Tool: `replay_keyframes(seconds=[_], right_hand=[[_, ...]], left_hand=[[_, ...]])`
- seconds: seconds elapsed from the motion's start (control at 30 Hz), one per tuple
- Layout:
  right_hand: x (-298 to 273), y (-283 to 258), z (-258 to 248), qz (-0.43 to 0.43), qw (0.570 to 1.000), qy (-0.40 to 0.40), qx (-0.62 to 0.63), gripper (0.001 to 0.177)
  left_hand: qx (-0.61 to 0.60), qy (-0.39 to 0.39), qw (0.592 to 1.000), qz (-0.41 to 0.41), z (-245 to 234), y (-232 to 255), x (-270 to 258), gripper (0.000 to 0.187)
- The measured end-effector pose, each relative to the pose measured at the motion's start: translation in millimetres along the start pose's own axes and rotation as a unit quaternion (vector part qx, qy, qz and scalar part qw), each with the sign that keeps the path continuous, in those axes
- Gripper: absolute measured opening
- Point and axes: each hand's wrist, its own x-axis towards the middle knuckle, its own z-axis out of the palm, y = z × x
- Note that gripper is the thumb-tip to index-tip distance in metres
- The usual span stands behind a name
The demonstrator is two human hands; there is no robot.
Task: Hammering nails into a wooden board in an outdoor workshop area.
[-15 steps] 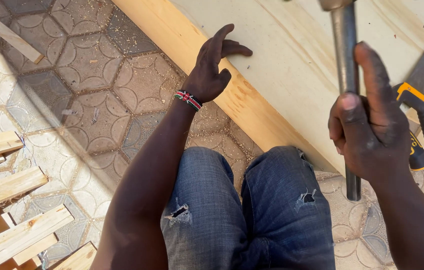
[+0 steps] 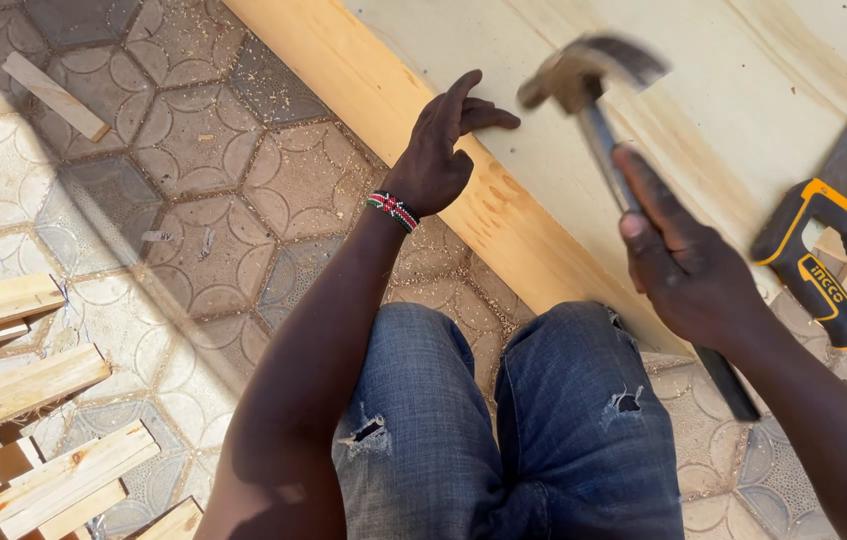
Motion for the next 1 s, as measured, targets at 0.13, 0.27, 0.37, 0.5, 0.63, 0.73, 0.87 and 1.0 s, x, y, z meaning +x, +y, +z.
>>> replay_keyframes(seconds=[0.13,0.27,0.37,0.5,0.63,0.73,0.87,1.0], right_hand=[[11.6,-2.7,-10.2,0.025,0.992,-0.117,0.028,0.076],[5.1,-17.4,-11.8,0.022,0.995,-0.054,0.078,0.076],[30.7,-16.3,0.7,-0.018,0.972,-0.015,0.235,0.076],[127.9,-13.1,24.3,-0.043,0.879,-0.011,0.475,0.042],[252.0,-5.0,61.9,-0.089,0.810,-0.037,0.578,0.040],[309.7,-17.3,79.7,-0.090,0.802,-0.013,0.590,0.039],[314.4,-30.0,89.8,-0.119,0.836,-0.005,0.535,0.050],[314.8,-40.3,84.5,-0.104,0.839,-0.021,0.534,0.053]], left_hand=[[0.009,-0.001,1.000,-0.005,-4.7,-4.1,-3.7,0.116],[-0.001,-0.008,1.000,-0.006,-1.1,-0.5,-4.1,0.115],[-0.008,0.002,1.000,-0.007,-9.5,7.5,-6.2,0.094],[0.050,0.079,0.994,-0.055,-19.1,10.1,7.3,0.057],[0.202,0.110,0.965,-0.126,-37.9,-36.6,28.6,0.056],[0.319,0.091,0.921,-0.201,-70.2,-70.7,55.8,0.057],[0.378,0.001,0.877,-0.296,-110.4,-134.8,90.1,0.074],[0.380,-0.060,0.843,-0.376,-143.5,-187.7,143.5,0.086]])
